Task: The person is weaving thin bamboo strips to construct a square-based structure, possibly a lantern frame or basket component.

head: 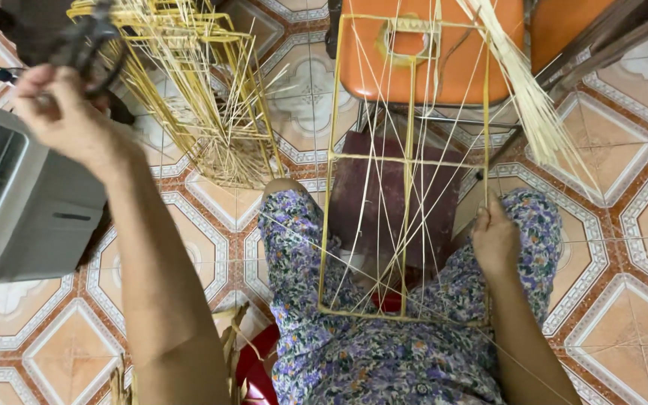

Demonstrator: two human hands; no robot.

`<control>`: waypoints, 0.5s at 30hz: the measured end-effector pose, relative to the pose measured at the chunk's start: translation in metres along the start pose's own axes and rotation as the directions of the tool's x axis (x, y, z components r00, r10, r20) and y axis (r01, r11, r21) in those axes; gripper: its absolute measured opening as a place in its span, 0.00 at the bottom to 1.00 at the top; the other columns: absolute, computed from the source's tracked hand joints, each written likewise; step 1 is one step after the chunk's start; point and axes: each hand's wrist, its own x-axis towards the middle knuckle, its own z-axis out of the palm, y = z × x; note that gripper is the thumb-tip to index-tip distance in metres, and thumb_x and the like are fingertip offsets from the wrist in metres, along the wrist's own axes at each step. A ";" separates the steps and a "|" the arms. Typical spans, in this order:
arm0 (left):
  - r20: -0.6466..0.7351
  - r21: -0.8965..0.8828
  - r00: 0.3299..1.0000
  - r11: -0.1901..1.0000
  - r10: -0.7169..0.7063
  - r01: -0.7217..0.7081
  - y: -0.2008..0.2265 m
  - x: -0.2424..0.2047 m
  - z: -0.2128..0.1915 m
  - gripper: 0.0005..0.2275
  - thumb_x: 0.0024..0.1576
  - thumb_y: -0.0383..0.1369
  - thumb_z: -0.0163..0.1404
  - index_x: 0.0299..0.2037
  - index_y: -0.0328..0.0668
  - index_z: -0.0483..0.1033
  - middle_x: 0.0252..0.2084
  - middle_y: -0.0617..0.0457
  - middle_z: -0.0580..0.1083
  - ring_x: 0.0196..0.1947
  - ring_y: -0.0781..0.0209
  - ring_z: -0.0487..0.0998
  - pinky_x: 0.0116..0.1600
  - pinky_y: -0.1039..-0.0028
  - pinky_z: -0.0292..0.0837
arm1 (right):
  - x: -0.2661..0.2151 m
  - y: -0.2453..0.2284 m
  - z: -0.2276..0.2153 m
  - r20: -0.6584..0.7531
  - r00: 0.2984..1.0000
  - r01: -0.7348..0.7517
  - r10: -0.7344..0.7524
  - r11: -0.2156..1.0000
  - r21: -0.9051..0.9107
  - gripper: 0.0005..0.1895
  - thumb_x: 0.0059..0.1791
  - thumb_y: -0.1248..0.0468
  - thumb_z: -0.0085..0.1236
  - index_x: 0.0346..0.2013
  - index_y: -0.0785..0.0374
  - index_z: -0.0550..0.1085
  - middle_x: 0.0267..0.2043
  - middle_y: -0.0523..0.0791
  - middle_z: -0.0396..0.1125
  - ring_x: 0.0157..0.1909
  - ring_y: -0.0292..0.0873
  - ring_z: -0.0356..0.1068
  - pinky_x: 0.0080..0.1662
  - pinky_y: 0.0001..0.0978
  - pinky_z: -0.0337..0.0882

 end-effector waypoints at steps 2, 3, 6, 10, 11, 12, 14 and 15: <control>0.056 0.079 0.981 0.979 0.184 -0.188 0.031 0.012 -0.020 0.05 0.66 0.17 0.54 0.46 0.32 0.73 0.43 0.43 0.75 0.36 0.61 0.76 0.37 0.73 0.76 | -0.002 -0.001 -0.001 0.063 0.995 -0.075 0.075 0.997 0.006 0.25 0.59 0.62 0.42 0.72 0.50 0.62 0.33 0.47 0.72 0.25 0.46 0.71 0.28 0.40 0.73; 0.125 0.150 0.982 0.976 0.142 -0.160 0.064 0.008 -0.009 0.05 0.65 0.16 0.51 0.44 0.33 0.72 0.43 0.44 0.76 0.34 0.63 0.77 0.35 0.75 0.77 | -0.001 0.001 0.001 0.062 0.996 -0.066 0.067 0.998 -0.020 0.25 0.60 0.61 0.40 0.73 0.49 0.61 0.31 0.48 0.72 0.24 0.45 0.70 0.26 0.38 0.72; 0.249 0.274 0.967 0.962 -0.058 -0.013 0.098 -0.016 -0.006 0.08 0.63 0.14 0.47 0.44 0.35 0.73 0.44 0.47 0.76 0.34 0.66 0.77 0.38 0.76 0.78 | 0.003 0.014 0.006 0.044 0.998 -0.046 0.046 0.999 0.004 0.24 0.60 0.61 0.42 0.73 0.49 0.61 0.30 0.48 0.72 0.23 0.41 0.68 0.25 0.33 0.69; 0.244 0.596 0.943 0.802 -0.226 0.038 0.067 -0.060 -0.042 0.08 0.66 0.16 0.49 0.42 0.38 0.78 0.37 0.49 0.79 0.29 0.68 0.78 0.32 0.79 0.76 | 0.006 0.012 0.002 0.061 0.993 -0.108 0.102 0.988 0.113 0.23 0.60 0.61 0.44 0.71 0.49 0.63 0.32 0.47 0.71 0.23 0.38 0.64 0.24 0.30 0.67; 0.240 0.599 0.942 0.799 -0.233 0.045 0.060 -0.058 -0.056 0.08 0.66 0.16 0.49 0.42 0.38 0.78 0.37 0.49 0.79 0.29 0.68 0.78 0.32 0.79 0.76 | 0.009 0.013 0.002 0.065 0.992 -0.111 0.104 0.988 0.106 0.23 0.60 0.61 0.44 0.71 0.49 0.63 0.32 0.47 0.71 0.23 0.38 0.64 0.24 0.30 0.67; 0.296 0.575 0.953 0.809 -0.064 -0.124 0.052 -0.056 -0.071 0.09 0.65 0.13 0.47 0.43 0.35 0.79 0.40 0.46 0.80 0.34 0.65 0.80 0.38 0.77 0.80 | 0.013 0.013 0.002 0.046 0.995 -0.092 0.086 0.982 0.164 0.23 0.59 0.62 0.45 0.70 0.48 0.65 0.33 0.45 0.71 0.23 0.36 0.64 0.24 0.29 0.66; 0.351 0.553 0.933 0.785 0.084 -0.278 0.075 -0.056 -0.070 0.11 0.63 0.11 0.45 0.43 0.31 0.80 0.43 0.43 0.82 0.38 0.61 0.83 0.43 0.74 0.84 | 0.017 0.020 0.004 0.041 0.996 -0.084 0.077 0.974 0.208 0.23 0.58 0.63 0.47 0.69 0.47 0.66 0.35 0.43 0.71 0.23 0.34 0.64 0.24 0.28 0.65; 0.241 0.491 0.970 0.865 -0.021 -0.104 0.105 -0.055 -0.053 0.09 0.65 0.14 0.45 0.44 0.32 0.78 0.40 0.46 0.81 0.33 0.65 0.81 0.35 0.77 0.81 | 0.016 0.024 0.006 0.034 0.997 -0.072 0.066 0.971 0.227 0.23 0.58 0.64 0.47 0.69 0.48 0.68 0.36 0.43 0.70 0.24 0.34 0.62 0.24 0.27 0.64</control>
